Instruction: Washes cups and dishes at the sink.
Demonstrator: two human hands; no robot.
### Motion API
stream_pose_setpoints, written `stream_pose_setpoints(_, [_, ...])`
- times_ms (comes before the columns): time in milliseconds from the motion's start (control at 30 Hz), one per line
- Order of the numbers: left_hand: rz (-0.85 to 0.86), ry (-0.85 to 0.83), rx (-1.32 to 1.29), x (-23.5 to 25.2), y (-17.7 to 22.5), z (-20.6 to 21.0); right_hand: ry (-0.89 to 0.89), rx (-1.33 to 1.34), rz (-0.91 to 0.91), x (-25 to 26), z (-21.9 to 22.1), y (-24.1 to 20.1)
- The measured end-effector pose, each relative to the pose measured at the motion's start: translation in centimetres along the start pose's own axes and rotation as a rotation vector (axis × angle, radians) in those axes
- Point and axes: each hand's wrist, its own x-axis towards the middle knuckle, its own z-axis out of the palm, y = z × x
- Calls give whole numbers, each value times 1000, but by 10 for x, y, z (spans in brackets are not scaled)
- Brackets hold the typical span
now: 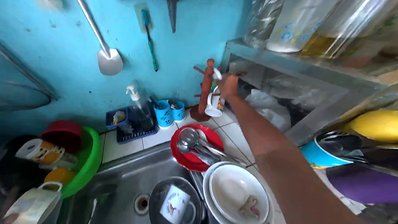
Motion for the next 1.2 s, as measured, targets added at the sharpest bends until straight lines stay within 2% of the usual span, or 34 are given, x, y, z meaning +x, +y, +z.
stream_pose_setpoints(33, [-2, 176, 16, -3, 2, 18, -139, 79, 46, 8, 3, 10])
stream_pose_setpoints(100, [-25, 113, 97, 0, 3, 12, -277, 135, 99, 12, -1, 14])
stream_pose_setpoints(233, [-9, 95, 121, 6, 0, 11, -249, 177, 172, -9, -23, -3])
stream_pose_setpoints(300, [-3, 84, 109, 6, 3, 15, -243, 238, 136, -26, -34, -22])
stream_pose_setpoints(367, [-4, 59, 78, 6, 3, 16, -309, 289, -8, -53, -48, -40])
stream_pose_setpoints(500, [-23, 162, 129, -3, 15, 47, -450, 398, -468, -102, -77, -81])
stream_pose_setpoints(567, [-27, 125, 147, -2, 14, 43, -513, 465, -585, -133, -86, -101])
stream_pose_setpoints(667, [-45, 82, 199, 2, 10, 35, -717, 529, -671, -174, -88, -121])
stream_pose_setpoints(767, [-76, 83, 244, 0, 12, 37, -969, 480, -734, -210, -77, -152])
stream_pose_setpoints(833, [-90, 102, 258, -2, 13, 39, -1129, 458, -724, -233, -68, -192])
stream_pose_setpoints(900, [-97, 114, 264, -3, 13, 40, -1194, 500, -698, -256, -52, -239])
stream_pose_setpoints(1100, [-48, 139, 182, 9, 8, 39, -1125, 896, -635, -304, 24, -376])
stream_pose_setpoints(1200, [-33, 144, 127, 9, 9, 41, -1034, 1011, -428, -297, 59, -420])
